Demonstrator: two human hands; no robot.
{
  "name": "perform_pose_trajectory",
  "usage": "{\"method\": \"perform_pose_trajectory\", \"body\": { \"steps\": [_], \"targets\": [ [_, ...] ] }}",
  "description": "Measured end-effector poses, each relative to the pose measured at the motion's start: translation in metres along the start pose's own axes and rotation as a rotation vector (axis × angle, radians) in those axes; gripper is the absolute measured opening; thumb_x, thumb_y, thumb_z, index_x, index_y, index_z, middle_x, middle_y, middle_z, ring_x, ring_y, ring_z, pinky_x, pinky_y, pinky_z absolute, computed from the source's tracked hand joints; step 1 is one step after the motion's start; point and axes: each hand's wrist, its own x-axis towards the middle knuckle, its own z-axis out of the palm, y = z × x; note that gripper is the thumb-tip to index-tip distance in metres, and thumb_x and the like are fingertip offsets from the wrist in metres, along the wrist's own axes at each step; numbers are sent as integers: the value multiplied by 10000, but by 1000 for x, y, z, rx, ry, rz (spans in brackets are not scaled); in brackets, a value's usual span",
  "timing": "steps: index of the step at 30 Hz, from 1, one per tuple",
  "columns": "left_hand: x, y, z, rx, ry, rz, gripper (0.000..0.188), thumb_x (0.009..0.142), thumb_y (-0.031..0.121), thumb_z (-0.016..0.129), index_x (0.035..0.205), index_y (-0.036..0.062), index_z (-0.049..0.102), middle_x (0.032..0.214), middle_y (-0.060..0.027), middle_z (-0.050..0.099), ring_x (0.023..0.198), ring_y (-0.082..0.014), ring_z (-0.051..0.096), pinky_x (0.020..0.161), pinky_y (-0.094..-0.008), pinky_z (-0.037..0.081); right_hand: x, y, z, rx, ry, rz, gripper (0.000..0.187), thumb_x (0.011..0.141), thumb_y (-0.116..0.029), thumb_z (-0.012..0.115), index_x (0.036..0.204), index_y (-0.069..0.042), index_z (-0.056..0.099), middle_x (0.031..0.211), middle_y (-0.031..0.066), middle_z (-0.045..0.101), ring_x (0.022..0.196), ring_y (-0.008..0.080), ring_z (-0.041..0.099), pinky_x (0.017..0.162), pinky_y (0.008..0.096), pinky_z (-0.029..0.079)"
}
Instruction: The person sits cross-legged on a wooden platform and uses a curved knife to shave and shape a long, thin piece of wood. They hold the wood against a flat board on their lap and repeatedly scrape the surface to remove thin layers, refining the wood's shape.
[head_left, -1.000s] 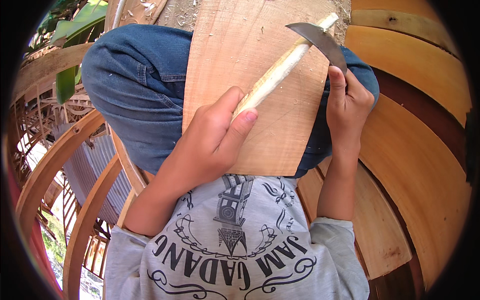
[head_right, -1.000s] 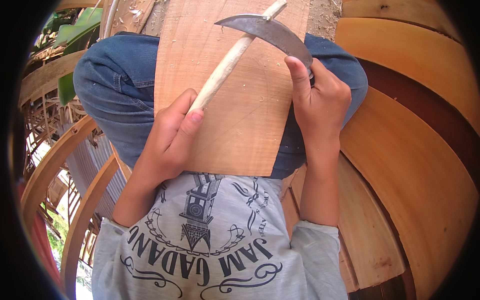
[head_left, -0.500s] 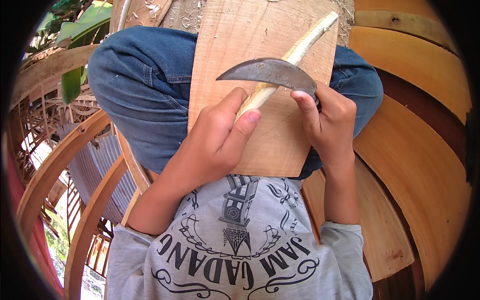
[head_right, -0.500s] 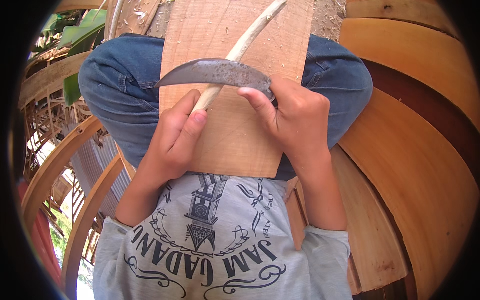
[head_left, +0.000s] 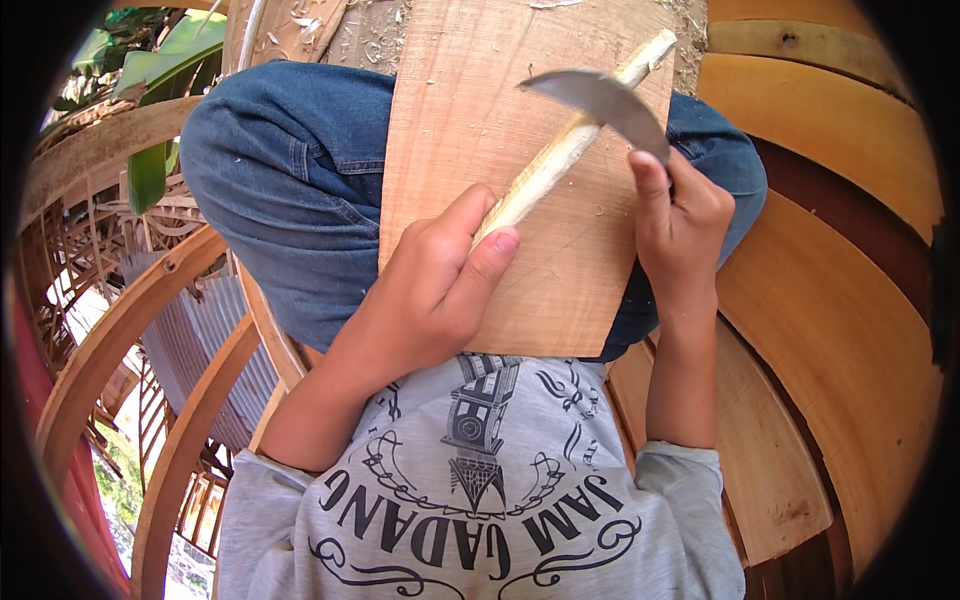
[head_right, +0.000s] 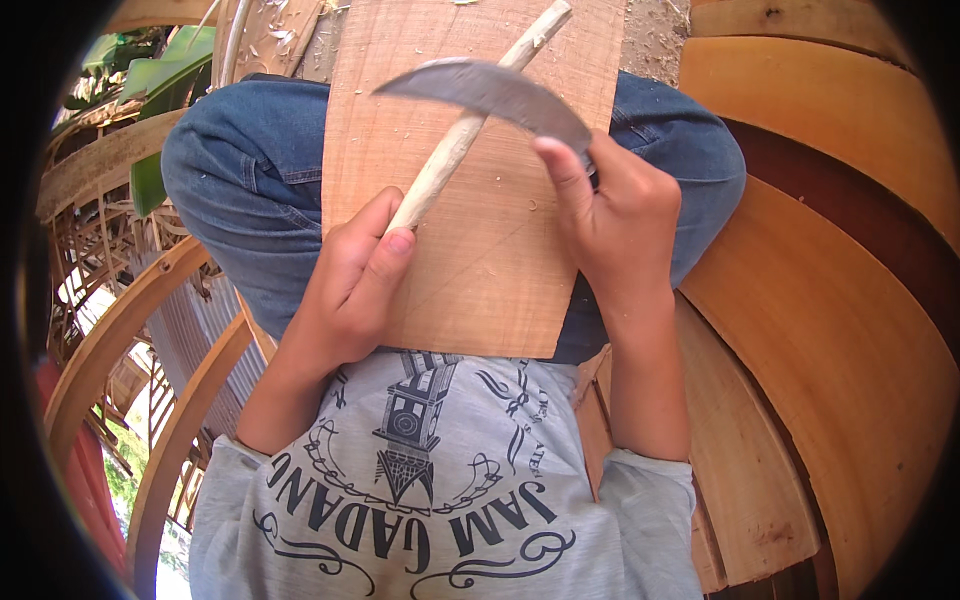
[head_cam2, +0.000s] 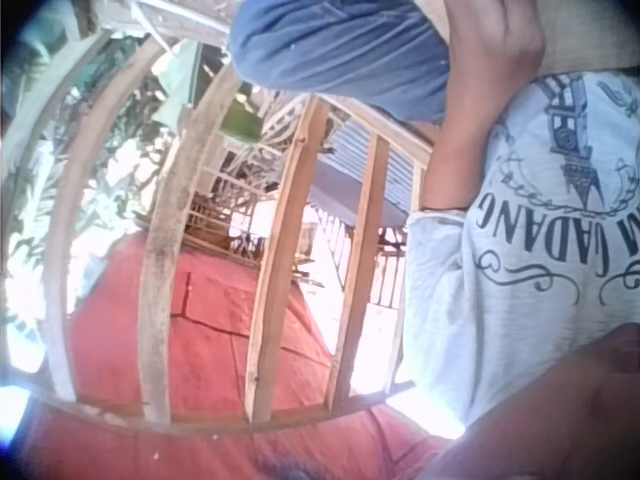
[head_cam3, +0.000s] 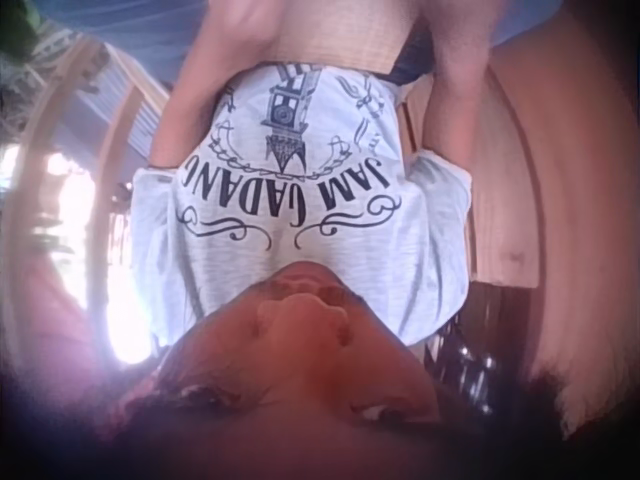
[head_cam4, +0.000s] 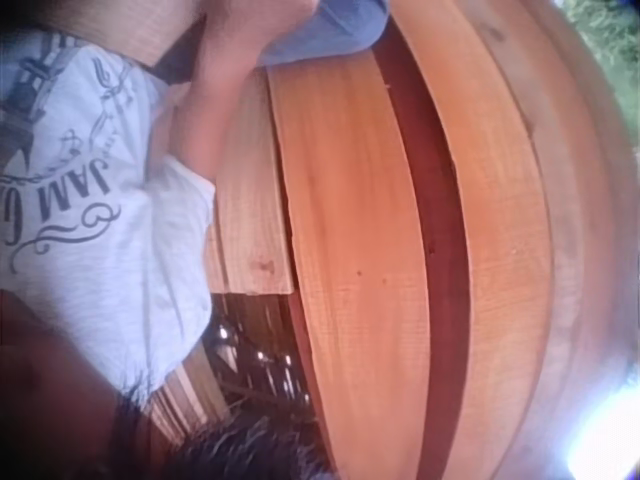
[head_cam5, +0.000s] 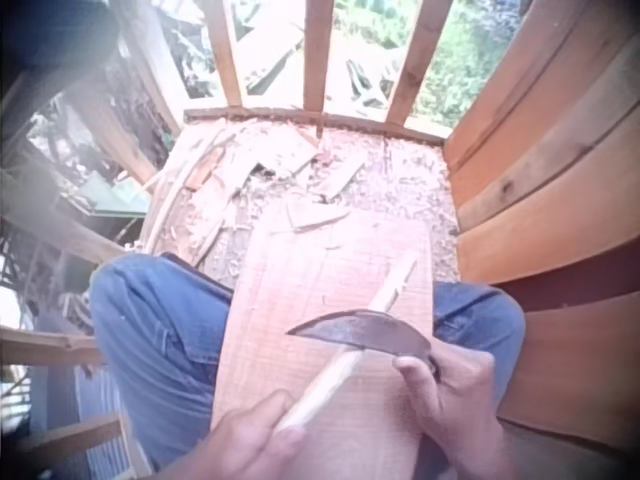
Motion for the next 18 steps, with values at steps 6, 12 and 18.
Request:
{"method": "perform_pose_trajectory", "body": {
  "steps": [6,12,18],
  "targets": [
    [-1,0,1,-10,7,-36,212,944,171,462,852,-19,442,562,-155,427,503,-206,454,502,-352,339,7,-5,-3,38,12,76,493,825,-405,664,605,-11,468,501,119,404,413,262,385,409,327,344],
    [0,-3,2,14,44,43,204,944,162,460,845,-15,438,563,-151,429,497,-219,446,499,-351,338,-2,-1,3,16,-23,-167,464,874,-379,624,637,5,516,488,113,412,412,199,369,415,292,335],
    [2,3,0,-4,-21,-4,204,945,159,456,838,-12,433,568,-150,434,500,-223,444,500,-352,337,7,-3,-7,15,-47,-87,419,849,-391,642,675,-16,575,504,111,453,417,216,410,416,304,348]
  ]
}}
